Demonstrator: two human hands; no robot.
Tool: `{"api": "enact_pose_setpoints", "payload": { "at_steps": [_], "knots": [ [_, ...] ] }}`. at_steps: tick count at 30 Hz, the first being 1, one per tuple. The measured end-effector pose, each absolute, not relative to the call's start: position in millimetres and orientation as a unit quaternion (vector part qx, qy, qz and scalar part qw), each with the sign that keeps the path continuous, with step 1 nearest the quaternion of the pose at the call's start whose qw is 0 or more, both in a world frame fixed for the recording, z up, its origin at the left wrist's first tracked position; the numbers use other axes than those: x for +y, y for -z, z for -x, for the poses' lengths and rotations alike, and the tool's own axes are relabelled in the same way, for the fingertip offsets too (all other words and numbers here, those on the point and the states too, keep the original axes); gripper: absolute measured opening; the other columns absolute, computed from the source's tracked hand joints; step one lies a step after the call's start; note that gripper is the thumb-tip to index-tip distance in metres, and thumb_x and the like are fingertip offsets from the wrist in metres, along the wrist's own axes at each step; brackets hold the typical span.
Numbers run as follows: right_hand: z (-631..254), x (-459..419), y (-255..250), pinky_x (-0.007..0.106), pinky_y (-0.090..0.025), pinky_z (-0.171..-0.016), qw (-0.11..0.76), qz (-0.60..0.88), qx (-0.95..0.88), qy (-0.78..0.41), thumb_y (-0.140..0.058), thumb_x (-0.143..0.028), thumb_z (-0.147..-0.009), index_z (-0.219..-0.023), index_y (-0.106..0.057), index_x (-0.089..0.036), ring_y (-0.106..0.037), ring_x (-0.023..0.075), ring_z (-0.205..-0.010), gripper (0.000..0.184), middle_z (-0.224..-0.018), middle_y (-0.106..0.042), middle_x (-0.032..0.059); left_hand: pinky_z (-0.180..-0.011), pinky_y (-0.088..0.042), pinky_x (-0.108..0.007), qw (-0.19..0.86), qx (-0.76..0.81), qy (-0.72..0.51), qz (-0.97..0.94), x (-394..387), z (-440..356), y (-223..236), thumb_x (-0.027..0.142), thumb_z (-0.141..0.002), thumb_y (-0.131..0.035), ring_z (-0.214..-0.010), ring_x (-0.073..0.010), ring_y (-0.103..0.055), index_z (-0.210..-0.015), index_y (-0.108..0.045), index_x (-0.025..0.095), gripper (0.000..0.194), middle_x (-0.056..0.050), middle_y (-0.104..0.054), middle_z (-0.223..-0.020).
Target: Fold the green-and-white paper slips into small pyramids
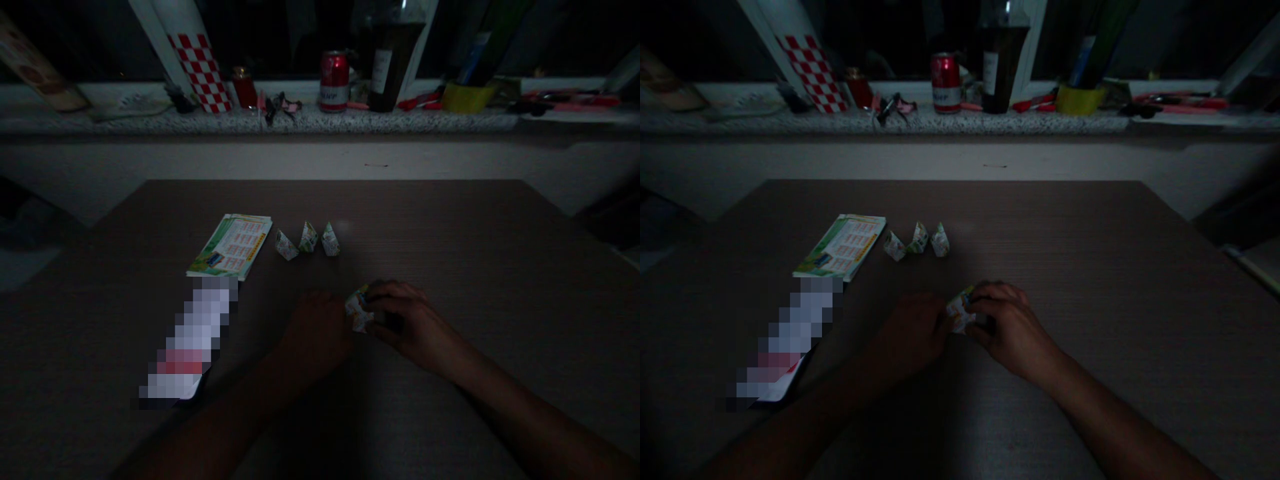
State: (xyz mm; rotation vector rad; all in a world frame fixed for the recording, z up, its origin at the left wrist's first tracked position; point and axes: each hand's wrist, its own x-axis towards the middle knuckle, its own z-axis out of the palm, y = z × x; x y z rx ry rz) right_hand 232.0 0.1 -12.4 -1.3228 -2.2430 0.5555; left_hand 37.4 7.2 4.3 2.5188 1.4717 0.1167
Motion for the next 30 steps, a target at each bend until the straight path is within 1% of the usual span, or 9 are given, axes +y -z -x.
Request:
{"api": "enact_pose_setpoints", "payload": {
  "at_steps": [3, 5, 8, 10, 13, 18, 21, 25, 30],
  "knots": [
    [-232, -2, 12, 0.046, -0.042, -0.096, 0.236, 0.51, -0.807, -0.181, -0.075, -0.022, -0.073, -0.115, -0.062, -0.023, -0.055, 0.0263, -0.111, 0.044, -0.12, -0.062, 0.0071, -0.075, -0.046, -0.037, 0.117, 0.497, -0.033, -0.859, 9, -37, -5, 0.025, -0.088, -0.047, -0.081, -0.0246, -0.062, -0.087, -0.063, 0.013, 0.02, -0.011, -0.067, -0.086],
    [-231, -4, 12, 0.048, -0.041, -0.098, 0.238, 0.52, -0.803, -0.17, -0.075, -0.021, -0.073, -0.119, -0.059, -0.022, -0.054, 0.0275, -0.113, 0.049, -0.121, -0.061, 0.0082, -0.075, -0.046, -0.037, 0.118, 0.499, -0.033, -0.858, 10, -37, -5, 0.026, -0.089, -0.046, -0.08, -0.0239, -0.062, -0.086, -0.063, 0.013, 0.021, -0.011, -0.067, -0.087],
    [-229, -6, 13, 0.049, -0.042, -0.099, 0.26, 0.518, -0.795, -0.179, -0.074, -0.019, -0.073, -0.12, -0.057, -0.022, -0.055, 0.0274, -0.112, 0.05, -0.119, -0.062, 0.0085, -0.076, -0.046, -0.037, 0.122, 0.496, -0.028, -0.859, 10, -37, -6, 0.026, -0.089, -0.045, -0.082, -0.0236, -0.062, -0.085, -0.063, 0.014, 0.022, -0.01, -0.067, -0.087],
    [-227, -7, 14, 0.045, -0.044, -0.1, 0.288, 0.506, -0.787, -0.206, -0.072, -0.016, -0.073, -0.12, -0.056, -0.022, -0.054, 0.0258, -0.114, 0.05, -0.12, -0.06, 0.0086, -0.078, -0.046, -0.037, 0.127, 0.493, -0.02, -0.861, 10, -36, -7, 0.027, -0.089, -0.046, -0.083, -0.0238, -0.062, -0.085, -0.062, 0.014, 0.021, -0.01, -0.067, -0.087],
    [-224, -9, 14, 0.039, -0.046, -0.1, 0.321, 0.485, -0.777, -0.242, -0.067, -0.011, -0.076, -0.122, -0.054, -0.023, -0.052, 0.0232, -0.119, 0.049, -0.126, -0.052, 0.0092, -0.078, -0.046, -0.037, 0.129, 0.493, -0.021, -0.86, 10, -36, -6, 0.028, -0.089, -0.047, -0.083, -0.0238, -0.062, -0.087, -0.062, 0.014, 0.021, -0.01, -0.067, -0.089],
    [-219, -15, 10, 0.039, -0.046, -0.102, 0.317, 0.447, -0.802, -0.237, -0.058, -0.004, -0.079, -0.126, -0.052, -0.025, -0.048, 0.0229, -0.124, 0.051, -0.132, -0.046, 0.0099, -0.076, -0.047, -0.038, 0.124, 0.486, -0.028, -0.865, 10, -36, -6, 0.026, -0.09, -0.043, -0.082, -0.024, -0.063, -0.089, -0.063, 0.014, 0.024, -0.01, -0.068, -0.089],
    [-219, -17, 10, 0.039, -0.048, -0.101, 0.314, 0.43, -0.817, -0.222, -0.056, -0.003, -0.08, -0.127, -0.051, -0.024, -0.049, 0.0236, -0.124, 0.052, -0.133, -0.047, 0.0107, -0.074, -0.047, -0.038, 0.13, 0.481, -0.033, -0.866, 11, -36, -8, 0.026, -0.09, -0.042, -0.08, -0.0245, -0.063, -0.088, -0.063, 0.014, 0.024, -0.01, -0.068, -0.087],
    [-220, -17, 12, 0.039, -0.051, -0.098, 0.311, 0.417, -0.828, -0.212, -0.054, -0.004, -0.082, -0.128, -0.051, -0.025, -0.052, 0.0246, -0.121, 0.05, -0.132, -0.05, 0.0108, -0.077, -0.046, -0.038, 0.13, 0.486, -0.027, -0.864, 11, -36, -9, 0.024, -0.088, -0.045, -0.084, -0.0252, -0.063, -0.091, -0.063, 0.013, 0.022, -0.011, -0.069, -0.091],
    [-220, -16, 11, 0.037, -0.053, -0.094, 0.282, 0.426, -0.826, -0.237, -0.054, -0.005, -0.085, -0.125, -0.055, -0.025, -0.06, 0.0216, -0.109, 0.045, -0.12, -0.06, 0.0088, -0.077, -0.046, -0.039, 0.126, 0.485, -0.017, -0.865, 11, -36, -7, 0.025, -0.089, -0.044, -0.083, -0.0254, -0.063, -0.09, -0.063, 0.013, 0.023, -0.011, -0.069, -0.091]
  ]
}}
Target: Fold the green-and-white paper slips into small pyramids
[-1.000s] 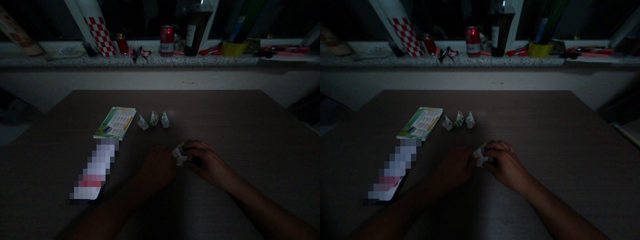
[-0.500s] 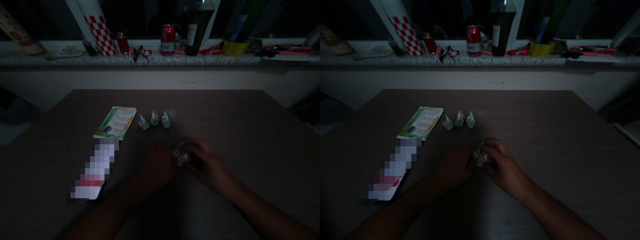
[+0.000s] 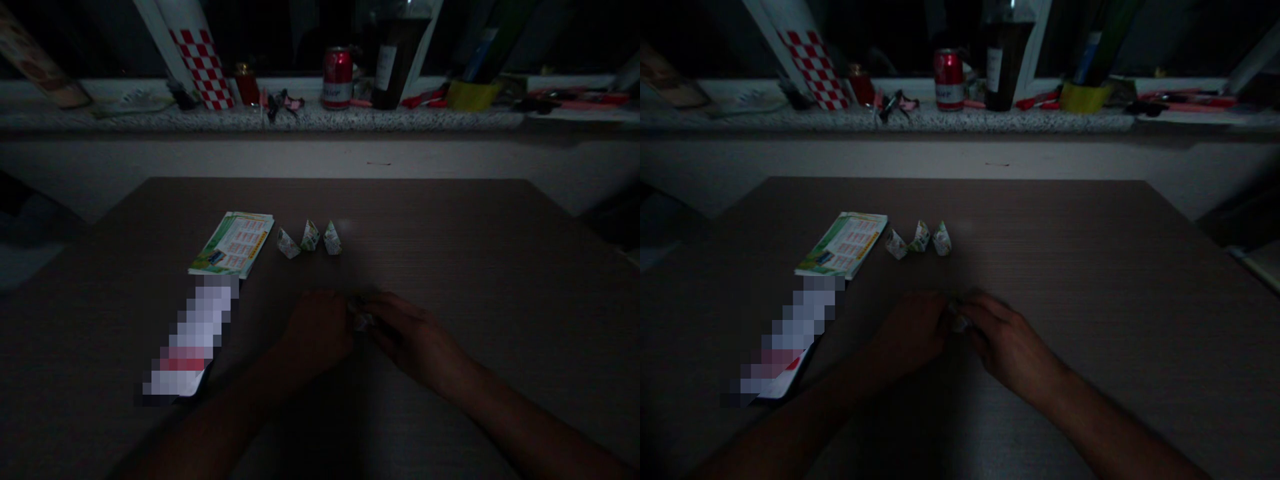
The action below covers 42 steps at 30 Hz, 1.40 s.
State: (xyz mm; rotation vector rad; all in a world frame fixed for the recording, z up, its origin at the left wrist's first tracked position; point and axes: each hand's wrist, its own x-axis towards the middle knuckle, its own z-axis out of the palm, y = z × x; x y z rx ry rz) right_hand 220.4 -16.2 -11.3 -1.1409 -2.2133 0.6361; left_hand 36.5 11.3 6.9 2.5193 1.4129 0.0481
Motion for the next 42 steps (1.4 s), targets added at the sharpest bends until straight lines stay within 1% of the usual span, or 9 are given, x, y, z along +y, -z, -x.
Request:
{"api": "enact_pose_setpoints", "payload": {
  "at_steps": [3, 8, 12, 19, 25, 32, 35, 38, 42],
  "knots": [
    [-220, -16, 8, 0.036, -0.054, -0.091, 0.269, 0.435, -0.825, -0.241, -0.055, -0.006, -0.085, -0.121, -0.058, -0.024, -0.062, 0.0211, -0.103, 0.04, -0.112, -0.064, 0.0077, -0.077, -0.045, -0.039, 0.12, 0.484, -0.025, -0.867, 11, -36, -4, 0.025, -0.089, -0.044, -0.083, -0.025, -0.063, -0.091, -0.063, 0.015, 0.022, -0.011, -0.068, -0.091],
    [-220, -16, 6, 0.038, -0.052, -0.089, 0.259, 0.435, -0.833, -0.224, -0.057, -0.008, -0.086, -0.114, -0.063, -0.023, -0.062, 0.0227, -0.099, 0.033, -0.106, -0.067, 0.0071, -0.077, -0.045, -0.04, 0.116, 0.481, -0.026, -0.869, 11, -37, -4, 0.025, -0.09, -0.043, -0.084, -0.0253, -0.063, -0.091, -0.063, 0.014, 0.023, -0.011, -0.068, -0.091],
    [-221, -13, 6, 0.038, -0.051, -0.084, 0.254, 0.437, -0.838, -0.208, -0.06, -0.01, -0.084, -0.106, -0.066, -0.023, -0.062, 0.0227, -0.091, 0.026, -0.096, -0.069, 0.0059, -0.076, -0.046, -0.039, 0.109, 0.488, -0.01, -0.866, 11, -38, -6, 0.026, -0.09, -0.042, -0.084, -0.0253, -0.063, -0.091, -0.063, 0.013, 0.025, -0.012, -0.068, -0.092],
    [-226, -6, 6, 0.035, -0.046, -0.077, 0.247, 0.441, -0.839, -0.202, -0.065, -0.013, -0.08, -0.094, -0.069, -0.024, -0.063, 0.02, -0.082, 0.019, -0.086, -0.07, 0.003, -0.076, -0.046, -0.04, 0.102, 0.488, -0.002, -0.867, 10, -39, -9, 0.026, -0.089, -0.043, -0.083, -0.0252, -0.063, -0.088, -0.063, 0.014, 0.023, -0.011, -0.068, -0.089],
    [-230, 0, 6, 0.033, -0.044, -0.074, 0.238, 0.459, -0.828, -0.218, -0.068, -0.017, -0.08, -0.08, -0.07, -0.023, -0.062, 0.0172, -0.073, 0.006, -0.076, -0.068, 0.0, -0.077, -0.046, -0.039, 0.095, 0.477, 0.009, -0.873, 11, -39, -10, 0.027, -0.089, -0.045, -0.083, -0.0249, -0.063, -0.087, -0.063, 0.013, 0.023, -0.011, -0.068, -0.089],
    [-230, 0, 9, 0.035, -0.045, -0.077, 0.233, 0.446, -0.84, -0.204, -0.066, -0.018, -0.082, -0.08, -0.072, -0.024, -0.062, 0.019, -0.08, 0.008, -0.081, -0.068, 0.002, -0.074, -0.047, -0.039, 0.092, 0.473, -0.006, -0.876, 11, -38, -8, 0.028, -0.091, -0.042, -0.08, -0.0251, -0.063, -0.088, -0.064, 0.013, 0.027, -0.011, -0.068, -0.087],
    [-230, 2, 10, 0.035, -0.045, -0.077, 0.231, 0.437, -0.844, -0.209, -0.067, -0.018, -0.081, -0.083, -0.072, -0.025, -0.062, 0.0187, -0.079, 0.008, -0.081, -0.069, 0.0017, -0.074, -0.047, -0.04, 0.089, 0.475, -0.005, -0.876, 11, -39, -7, 0.028, -0.09, -0.042, -0.08, -0.0253, -0.064, -0.089, -0.064, 0.013, 0.027, -0.011, -0.068, -0.087],
    [-229, 3, 8, 0.034, -0.046, -0.076, 0.232, 0.432, -0.844, -0.217, -0.068, -0.016, -0.079, -0.087, -0.072, -0.026, -0.063, 0.0189, -0.08, 0.014, -0.084, -0.07, 0.0012, -0.074, -0.048, -0.041, 0.082, 0.477, -0.007, -0.875, 12, -39, -5, 0.029, -0.09, -0.042, -0.079, -0.0263, -0.064, -0.086, -0.064, 0.013, 0.027, -0.011, -0.068, -0.086],
    [-228, 3, 2, 0.035, -0.046, -0.081, 0.223, 0.434, -0.839, -0.241, -0.068, -0.012, -0.079, -0.092, -0.071, -0.028, -0.063, 0.0197, -0.086, 0.021, -0.092, -0.072, 0.0006, -0.073, -0.048, -0.04, 0.084, 0.477, -0.007, -0.875, 13, -38, -4, 0.029, -0.09, -0.043, -0.08, -0.0261, -0.064, -0.086, -0.064, 0.013, 0.027, -0.011, -0.068, -0.086]
  ]
}}
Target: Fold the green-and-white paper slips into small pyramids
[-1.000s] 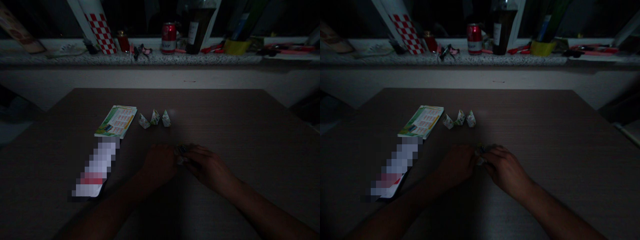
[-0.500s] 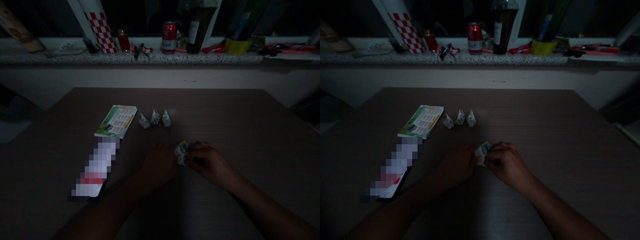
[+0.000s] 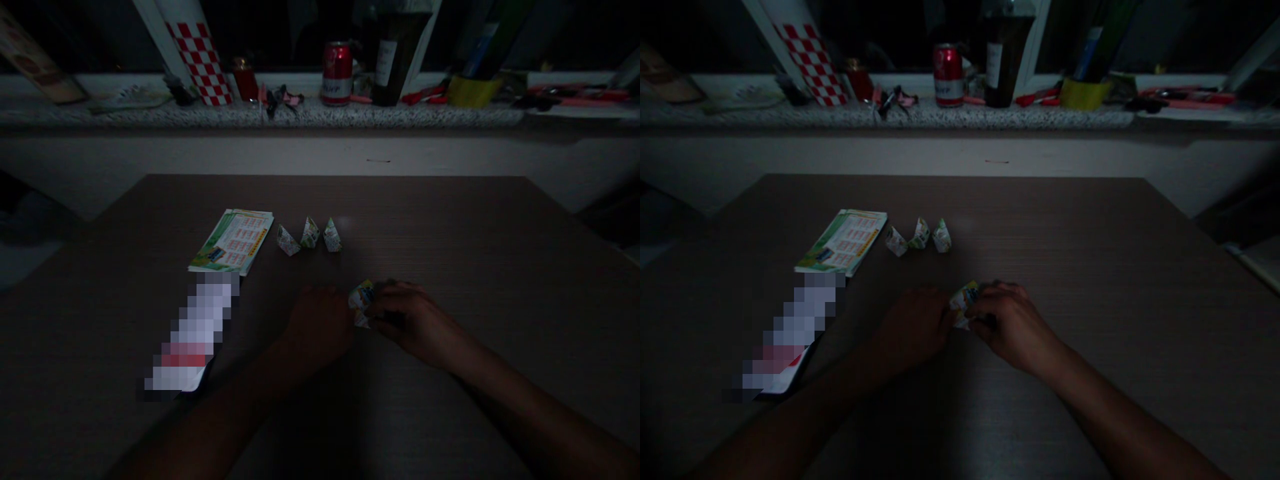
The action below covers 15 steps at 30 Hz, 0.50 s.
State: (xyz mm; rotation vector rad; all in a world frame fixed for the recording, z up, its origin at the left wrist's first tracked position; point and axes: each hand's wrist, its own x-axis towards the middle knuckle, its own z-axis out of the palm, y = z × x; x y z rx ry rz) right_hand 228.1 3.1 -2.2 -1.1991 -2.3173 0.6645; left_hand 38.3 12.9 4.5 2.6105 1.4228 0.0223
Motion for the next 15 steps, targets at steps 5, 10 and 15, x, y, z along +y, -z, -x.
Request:
{"api": "enact_pose_setpoints", "payload": {
  "at_steps": [5, 10, 15],
  "knots": [
    [-229.5, 3.1, 4.3, 0.036, -0.045, -0.082, 0.211, 0.442, -0.838, -0.24, -0.068, -0.013, -0.078, -0.092, -0.07, -0.027, -0.063, 0.0203, -0.087, 0.02, -0.091, -0.07, 0.0014, -0.075, -0.047, -0.04, 0.095, 0.48, -0.002, -0.872, 11.7, -38.2, -8.5, 0.028, -0.09, -0.043, -0.081, -0.0259, -0.064, -0.088, -0.064, 0.013, 0.027, -0.012, -0.069, -0.088],
    [-229.7, 1.0, 3.1, 0.04, -0.04, -0.087, 0.18, 0.439, -0.853, -0.22, -0.065, -0.012, -0.08, -0.114, -0.065, -0.031, -0.06, 0.0222, -0.096, 0.038, -0.102, -0.068, 0.0025, -0.075, -0.047, -0.039, 0.097, 0.484, -0.004, -0.87, 11.6, -38.8, -10.2, 0.028, -0.09, -0.043, -0.081, -0.025, -0.064, -0.089, -0.064, 0.013, 0.026, -0.011, -0.069, -0.088],
    [-229.5, -0.9, -1.2, 0.04, -0.036, -0.086, 0.149, 0.44, -0.861, -0.205, -0.062, -0.013, -0.083, -0.119, -0.063, -0.033, -0.056, 0.0236, -0.099, 0.04, -0.103, -0.066, 0.0041, -0.074, -0.048, -0.038, 0.095, 0.485, -0.002, -0.87, 13.3, -38.7, -8.9, 0.029, -0.09, -0.044, -0.079, -0.0247, -0.064, -0.086, -0.064, 0.013, 0.026, -0.011, -0.069, -0.087]
  ]
}}
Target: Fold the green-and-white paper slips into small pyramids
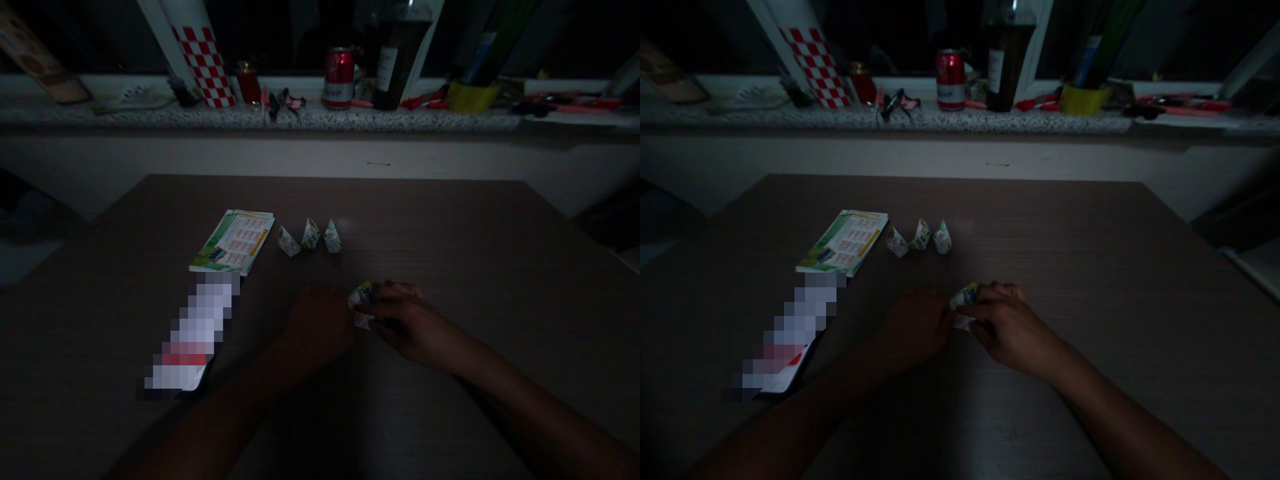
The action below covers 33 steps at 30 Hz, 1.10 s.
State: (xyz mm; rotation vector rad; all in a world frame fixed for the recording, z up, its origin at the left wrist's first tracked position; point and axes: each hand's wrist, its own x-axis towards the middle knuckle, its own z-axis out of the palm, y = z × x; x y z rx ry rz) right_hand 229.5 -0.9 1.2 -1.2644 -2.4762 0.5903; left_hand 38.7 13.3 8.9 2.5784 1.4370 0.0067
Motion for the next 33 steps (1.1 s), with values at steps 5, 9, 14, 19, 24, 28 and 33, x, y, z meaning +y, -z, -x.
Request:
{"api": "enact_pose_setpoints", "payload": {
  "at_steps": [5, 9, 14, 19, 24, 28, 33],
  "knots": [
    [-226, 2, 0, 0.036, -0.034, -0.081, 0.165, 0.44, -0.855, -0.218, -0.061, -0.018, -0.087, -0.107, -0.069, -0.032, -0.058, 0.0203, -0.093, 0.026, -0.096, -0.067, 0.0014, -0.074, -0.048, -0.039, 0.098, 0.479, 0.003, -0.872, 12, -39, -8, 0.028, -0.088, -0.045, -0.079, -0.0252, -0.065, -0.086, -0.064, 0.014, 0.024, -0.01, -0.069, -0.086],
    [-222, 4, 5, 0.034, -0.033, -0.078, 0.182, 0.457, -0.844, -0.212, -0.065, -0.02, -0.085, -0.089, -0.073, -0.029, -0.058, 0.0179, -0.084, 0.012, -0.087, -0.068, -0.0006, -0.074, -0.048, -0.04, 0.092, 0.482, -0.009, -0.871, 12, -40, -8, 0.027, -0.087, -0.046, -0.081, -0.0264, -0.065, -0.086, -0.064, 0.013, 0.023, -0.011, -0.069, -0.086],
    [-223, 6, 5, 0.034, -0.032, -0.078, 0.189, 0.455, -0.844, -0.214, -0.068, -0.021, -0.084, -0.093, -0.073, -0.031, -0.059, 0.0175, -0.084, 0.015, -0.085, -0.068, -0.0019, -0.072, -0.048, -0.039, 0.083, 0.477, -0.004, -0.875, 12, -39, -8, 0.028, -0.088, -0.045, -0.078, -0.0257, -0.065, -0.083, -0.064, 0.014, 0.024, -0.011, -0.069, -0.083],
    [-230, 7, 3, 0.037, -0.032, -0.082, 0.168, 0.432, -0.856, -0.228, -0.07, -0.017, -0.081, -0.11, -0.068, -0.035, -0.058, 0.0206, -0.093, 0.034, -0.096, -0.069, -0.0002, -0.073, -0.048, -0.04, 0.085, 0.481, -0.011, -0.872, 12, -38, -5, 0.028, -0.089, -0.044, -0.079, -0.0261, -0.065, -0.086, -0.065, 0.013, 0.025, -0.011, -0.069, -0.086],
    [-229, 7, 3, 0.039, -0.033, -0.083, 0.179, 0.433, -0.852, -0.234, -0.069, -0.016, -0.081, -0.111, -0.068, -0.033, -0.06, 0.0209, -0.091, 0.035, -0.095, -0.07, 0.0004, -0.073, -0.049, -0.041, 0.083, 0.473, -0.013, -0.877, 12, -39, -7, 0.027, -0.088, -0.044, -0.079, -0.0265, -0.065, -0.085, -0.065, 0.013, 0.025, -0.012, -0.069, -0.085],
    [-226, 6, 5, 0.037, -0.034, -0.082, 0.197, 0.437, -0.844, -0.242, -0.069, -0.017, -0.081, -0.106, -0.07, -0.033, -0.06, 0.019, -0.085, 0.03, -0.091, -0.071, -0.0006, -0.071, -0.049, -0.04, 0.087, 0.48, -0.01, -0.873, 12, -40, -10, 0.027, -0.088, -0.043, -0.077, -0.0266, -0.065, -0.083, -0.065, 0.013, 0.026, -0.011, -0.069, -0.083],
    [-221, 5, 4, 0.035, -0.034, -0.076, 0.182, 0.469, -0.836, -0.218, -0.07, -0.015, -0.077, -0.099, -0.073, -0.033, -0.058, 0.019, -0.08, 0.028, -0.081, -0.069, -0.0011, -0.071, -0.048, -0.039, 0.086, 0.48, 0.0, -0.873, 13, -41, -9, 0.028, -0.088, -0.044, -0.078, -0.0262, -0.065, -0.085, -0.064, 0.013, 0.025, -0.011, -0.069, -0.085]
  ]
}}
